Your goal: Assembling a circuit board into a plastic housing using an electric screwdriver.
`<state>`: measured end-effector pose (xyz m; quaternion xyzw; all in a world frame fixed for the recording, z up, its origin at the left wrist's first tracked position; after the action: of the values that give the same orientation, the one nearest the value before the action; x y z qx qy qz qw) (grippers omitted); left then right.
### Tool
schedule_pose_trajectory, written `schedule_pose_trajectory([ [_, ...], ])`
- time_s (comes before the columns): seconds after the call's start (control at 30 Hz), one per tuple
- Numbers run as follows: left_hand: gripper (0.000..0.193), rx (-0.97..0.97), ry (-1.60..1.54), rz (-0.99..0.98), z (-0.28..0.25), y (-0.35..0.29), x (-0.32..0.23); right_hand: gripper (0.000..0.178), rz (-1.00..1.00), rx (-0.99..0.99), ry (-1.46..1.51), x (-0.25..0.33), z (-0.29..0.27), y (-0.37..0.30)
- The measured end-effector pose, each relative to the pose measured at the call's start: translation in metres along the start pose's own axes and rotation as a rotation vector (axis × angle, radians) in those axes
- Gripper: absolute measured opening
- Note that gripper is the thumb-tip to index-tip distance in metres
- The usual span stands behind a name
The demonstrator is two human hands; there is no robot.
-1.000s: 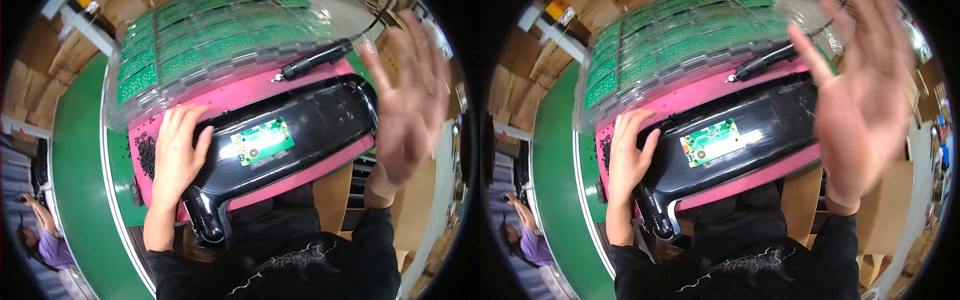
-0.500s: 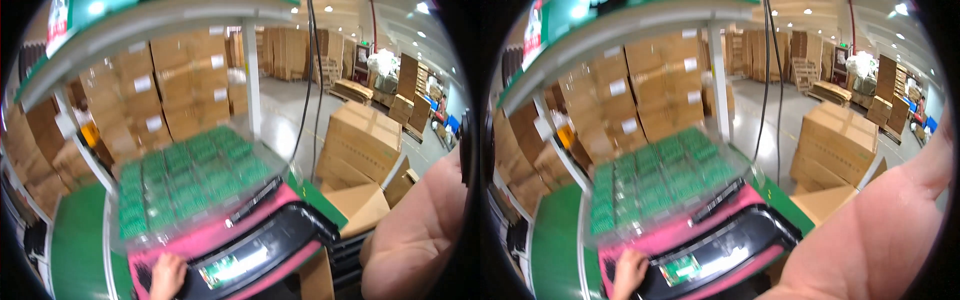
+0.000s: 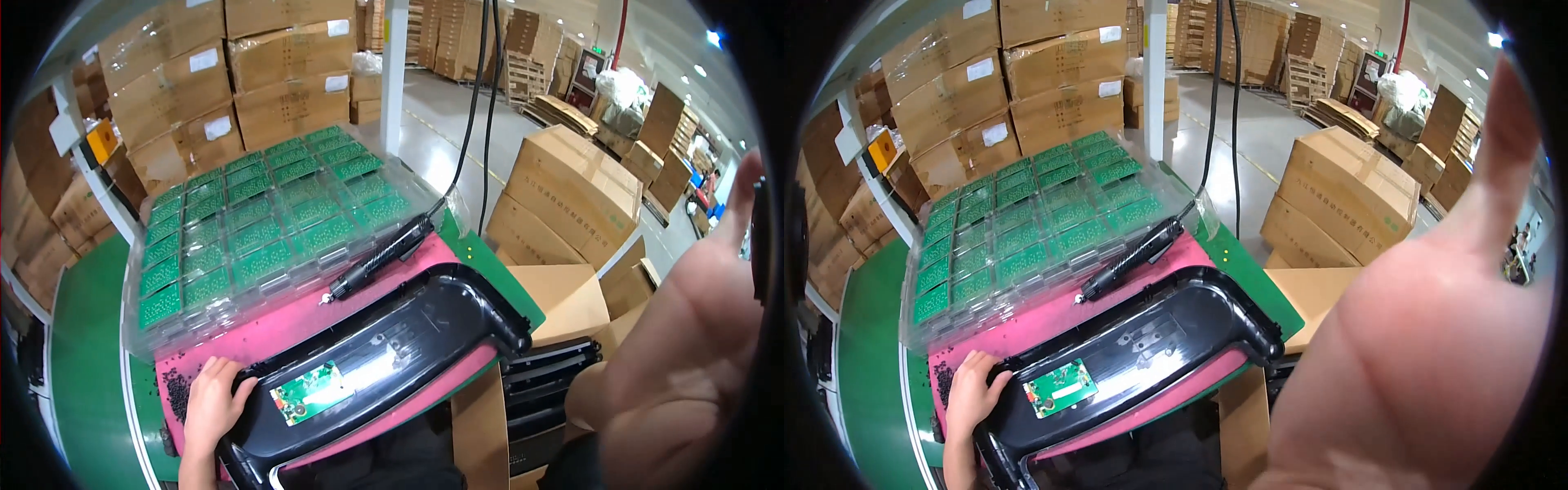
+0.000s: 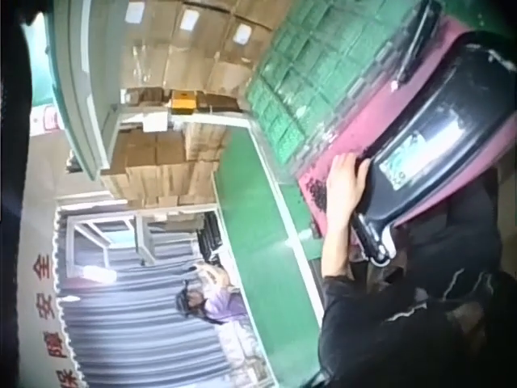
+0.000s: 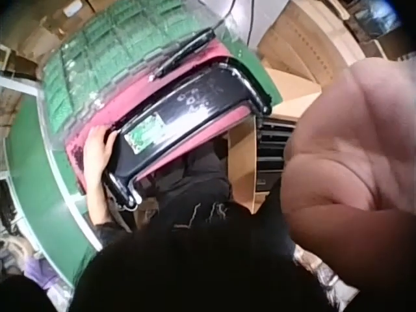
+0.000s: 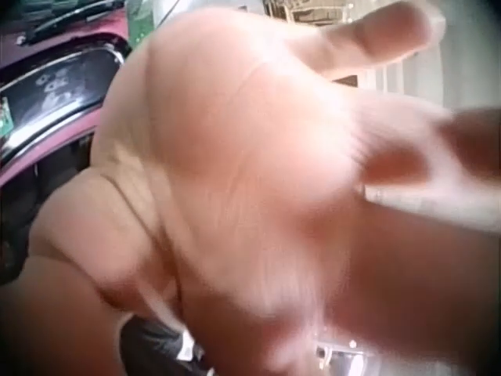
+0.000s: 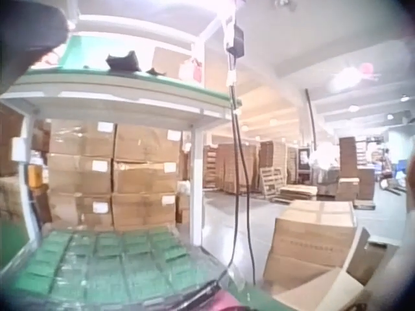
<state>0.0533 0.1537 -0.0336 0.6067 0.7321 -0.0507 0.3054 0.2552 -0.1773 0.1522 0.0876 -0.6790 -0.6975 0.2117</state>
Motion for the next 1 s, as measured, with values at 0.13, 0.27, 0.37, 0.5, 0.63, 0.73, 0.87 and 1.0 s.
schedule_pose_trajectory([
  [0.13, 0.019, 0.135, 0.146, 0.13, 0.001, 0.004, -0.014, 0.086, 0.041, -0.073, 0.066, 0.015, -0.009, -0.012],
  [0.27, 0.014, 0.024, 0.05, 0.094, -0.017, -0.021, -0.026, 0.086, 0.16, -0.18, 0.134, 0.037, 0.007, -0.046],
  [0.37, 0.022, -0.208, 0.002, 0.166, -0.044, -0.046, -0.047, 0.087, 0.214, -0.252, 0.191, 0.051, 0.017, -0.062],
  [0.5, 0.025, -0.599, 0.172, 0.215, -0.085, -0.102, -0.047, 0.069, 0.147, -0.283, -0.143, 0.051, 0.016, -0.096],
  [0.63, 0.027, -1.248, -0.061, -0.435, -0.123, -0.184, 0.004, 0.047, 0.243, -0.456, -0.505, 0.031, -0.029, -0.163],
  [0.73, 0.047, -1.346, -0.904, -0.329, -0.121, -0.218, 0.019, 0.043, 0.648, -0.838, -0.688, 0.022, -0.111, -0.236],
  [0.87, 0.032, -1.414, -1.145, -0.409, -0.126, -0.256, 0.06, 0.05, 1.014, -0.91, -1.216, 0.033, -0.262, -0.396],
  [1.0, 0.027, -1.397, -1.191, -0.454, -0.14, -0.265, 0.063, 0.057, 1.692, -0.795, -2.129, 0.052, -0.265, -0.474],
])
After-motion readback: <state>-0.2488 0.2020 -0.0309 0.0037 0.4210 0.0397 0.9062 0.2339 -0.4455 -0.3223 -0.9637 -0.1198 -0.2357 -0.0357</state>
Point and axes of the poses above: each hand's wrist, its own y-axis towards the middle knuckle, its own z-axis out of the palm, x = y × z, the point moved 2 cm from there along y, towards the middle knuckle, and after that the axes turned 13 degrees about -y, right-handed, at the moved point
